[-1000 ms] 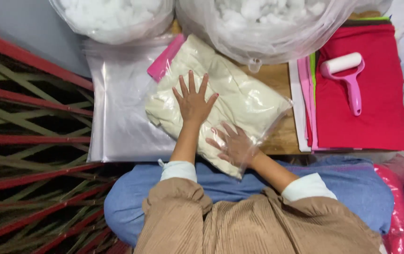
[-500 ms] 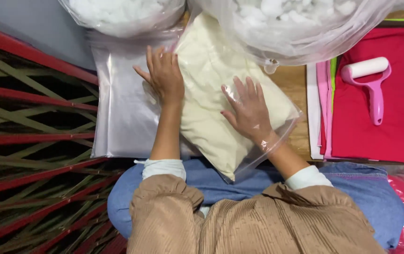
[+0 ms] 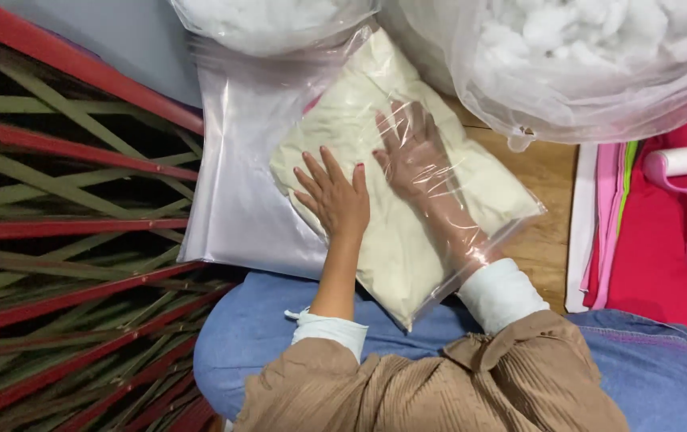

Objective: Cleaning a pillow with a lint roller and inserting it into a plastic bag for packaging

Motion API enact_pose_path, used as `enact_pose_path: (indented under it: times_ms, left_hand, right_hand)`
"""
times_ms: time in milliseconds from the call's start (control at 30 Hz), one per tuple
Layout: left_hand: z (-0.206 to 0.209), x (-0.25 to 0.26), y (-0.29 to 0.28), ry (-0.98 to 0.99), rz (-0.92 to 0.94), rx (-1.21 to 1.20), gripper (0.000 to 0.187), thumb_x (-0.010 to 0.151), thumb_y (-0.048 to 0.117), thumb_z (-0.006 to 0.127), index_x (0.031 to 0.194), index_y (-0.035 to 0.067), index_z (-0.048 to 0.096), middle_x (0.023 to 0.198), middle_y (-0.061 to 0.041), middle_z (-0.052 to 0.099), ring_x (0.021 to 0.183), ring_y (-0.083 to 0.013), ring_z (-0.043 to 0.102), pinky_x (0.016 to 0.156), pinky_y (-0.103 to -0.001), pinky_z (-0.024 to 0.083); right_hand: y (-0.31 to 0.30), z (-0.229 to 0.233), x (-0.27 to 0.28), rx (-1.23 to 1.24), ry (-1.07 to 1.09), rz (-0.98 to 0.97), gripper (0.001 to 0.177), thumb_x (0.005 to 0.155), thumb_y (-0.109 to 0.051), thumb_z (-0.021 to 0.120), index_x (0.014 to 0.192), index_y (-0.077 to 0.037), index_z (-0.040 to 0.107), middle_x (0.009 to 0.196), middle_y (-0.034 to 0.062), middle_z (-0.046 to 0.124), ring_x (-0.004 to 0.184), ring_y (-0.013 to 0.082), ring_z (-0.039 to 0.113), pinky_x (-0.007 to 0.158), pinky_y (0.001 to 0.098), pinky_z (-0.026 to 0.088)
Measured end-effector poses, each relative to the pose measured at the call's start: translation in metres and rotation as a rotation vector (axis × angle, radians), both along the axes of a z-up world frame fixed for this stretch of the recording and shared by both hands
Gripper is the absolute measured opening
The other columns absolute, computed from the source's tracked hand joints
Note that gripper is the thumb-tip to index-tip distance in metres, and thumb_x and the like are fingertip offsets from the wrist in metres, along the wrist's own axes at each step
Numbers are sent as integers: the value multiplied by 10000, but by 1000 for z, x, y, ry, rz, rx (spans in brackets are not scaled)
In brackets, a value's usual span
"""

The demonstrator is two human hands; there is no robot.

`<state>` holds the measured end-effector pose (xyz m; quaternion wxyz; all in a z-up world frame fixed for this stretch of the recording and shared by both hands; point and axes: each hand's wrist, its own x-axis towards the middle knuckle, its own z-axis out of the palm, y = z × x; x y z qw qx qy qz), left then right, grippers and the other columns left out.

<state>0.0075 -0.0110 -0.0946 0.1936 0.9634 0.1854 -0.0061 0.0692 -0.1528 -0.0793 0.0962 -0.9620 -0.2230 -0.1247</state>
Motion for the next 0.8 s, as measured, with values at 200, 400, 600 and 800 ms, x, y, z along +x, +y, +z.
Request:
enact_pose_path:
  times_ms: [200, 400, 600, 800]
  left_hand:
    - [-4, 10, 1, 2, 72, -33, 736, 1041, 494, 372, 1626, 89, 184, 1687, -233, 91, 1539, -483, 38, 1162, -708, 99]
    - [19, 21, 11, -59, 75, -31, 790, 1033, 527, 391, 1637, 73, 160, 1678, -292, 12, 1526, -531, -40, 1152, -732, 14]
    - [-10, 31, 15, -2, 68, 41, 750, 1027, 545, 470, 1646, 245, 170, 1706, -183, 76, 1538, -505, 32, 1152, -747, 82]
    - [-5, 30, 25, 53, 83, -85, 781, 1005, 583, 418, 1637, 199, 168, 1695, -208, 84, 1534, -491, 4, 1137, -748, 53]
  right_hand:
    - [34, 25, 36, 121, -4, 236, 575, 1017, -205, 677, 1552, -155, 471, 1622, 152, 366, 1481, 463, 311, 1233, 541, 276]
    - [43, 27, 62, 72, -19, 229, 625, 1066, -385, 576, 1614, -151, 388, 1670, 142, 282, 1519, 456, 198, 1243, 554, 263]
    - [33, -1, 110, -115, -16, 93, 650, 1114, -481, 488, 1627, -88, 418, 1654, 167, 325, 1488, 375, 95, 1223, 439, 81]
    - [3, 11, 47, 132, -12, 333, 835, 968, -219, 775, 1563, 58, 258, 1586, 351, 264, 1465, 575, 283, 1247, 622, 239]
